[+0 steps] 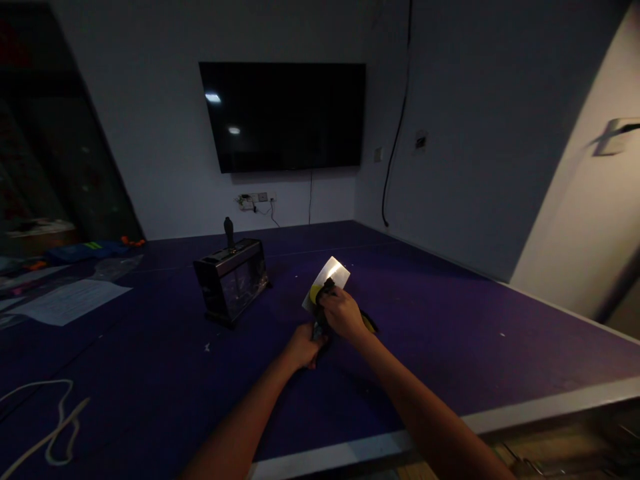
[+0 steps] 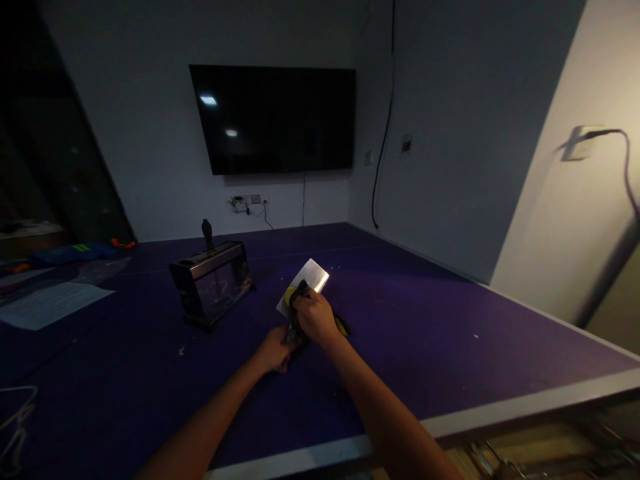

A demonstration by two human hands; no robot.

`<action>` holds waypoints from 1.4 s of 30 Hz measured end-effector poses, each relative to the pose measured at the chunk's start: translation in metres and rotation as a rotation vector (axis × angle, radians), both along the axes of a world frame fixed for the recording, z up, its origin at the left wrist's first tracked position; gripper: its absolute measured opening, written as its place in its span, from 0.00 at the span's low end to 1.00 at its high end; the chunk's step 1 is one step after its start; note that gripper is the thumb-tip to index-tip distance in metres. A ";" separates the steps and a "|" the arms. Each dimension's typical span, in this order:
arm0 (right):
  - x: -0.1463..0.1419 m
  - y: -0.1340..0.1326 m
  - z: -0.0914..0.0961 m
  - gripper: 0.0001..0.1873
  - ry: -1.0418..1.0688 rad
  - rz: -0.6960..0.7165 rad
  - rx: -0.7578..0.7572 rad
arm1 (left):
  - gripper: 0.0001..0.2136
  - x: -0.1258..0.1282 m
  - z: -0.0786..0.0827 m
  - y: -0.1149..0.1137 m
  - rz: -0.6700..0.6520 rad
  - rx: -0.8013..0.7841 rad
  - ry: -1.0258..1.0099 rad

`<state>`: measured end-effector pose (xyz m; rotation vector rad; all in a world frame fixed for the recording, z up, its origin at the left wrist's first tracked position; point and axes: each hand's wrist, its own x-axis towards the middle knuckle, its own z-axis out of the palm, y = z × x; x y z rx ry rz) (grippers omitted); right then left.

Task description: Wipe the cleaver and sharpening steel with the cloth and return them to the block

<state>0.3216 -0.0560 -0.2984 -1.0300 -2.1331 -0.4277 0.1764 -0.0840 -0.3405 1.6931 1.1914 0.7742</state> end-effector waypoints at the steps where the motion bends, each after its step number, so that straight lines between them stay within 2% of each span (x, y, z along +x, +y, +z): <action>1: 0.004 0.001 0.002 0.16 0.035 -0.031 0.008 | 0.08 0.000 0.002 -0.001 -0.007 0.013 0.033; 9: 0.046 0.019 0.011 0.17 0.269 -0.284 0.067 | 0.06 0.000 0.011 -0.004 -0.052 0.080 0.203; 15: 0.055 0.027 0.004 0.16 0.275 -0.337 0.028 | 0.07 -0.002 0.006 -0.003 -0.020 0.060 0.123; 22: 0.026 0.020 -0.004 0.15 0.038 -0.153 -0.085 | 0.13 -0.003 -0.003 0.002 0.086 -0.068 -0.160; 28: 0.001 0.008 -0.008 0.12 -0.123 0.141 -0.128 | 0.14 -0.005 0.006 0.004 0.228 -0.092 -0.370; 31: -0.005 0.006 -0.010 0.12 -0.092 0.197 -0.124 | 0.14 -0.009 0.012 0.004 0.291 -0.076 -0.440; 34: -0.005 0.009 -0.013 0.14 0.064 0.158 -0.113 | 0.14 -0.010 0.015 0.004 0.338 -0.069 -0.466; 37: 0.001 0.016 -0.014 0.14 0.424 0.155 -0.169 | 0.13 -0.010 0.015 0.002 0.412 0.026 -0.365; 39: 0.006 0.021 -0.013 0.14 0.778 0.168 -0.274 | 0.13 -0.009 0.015 0.001 0.469 0.147 -0.260; 42: 0.011 0.024 -0.007 0.11 1.251 0.282 -0.555 | 0.13 -0.010 0.016 0.001 0.557 0.311 -0.159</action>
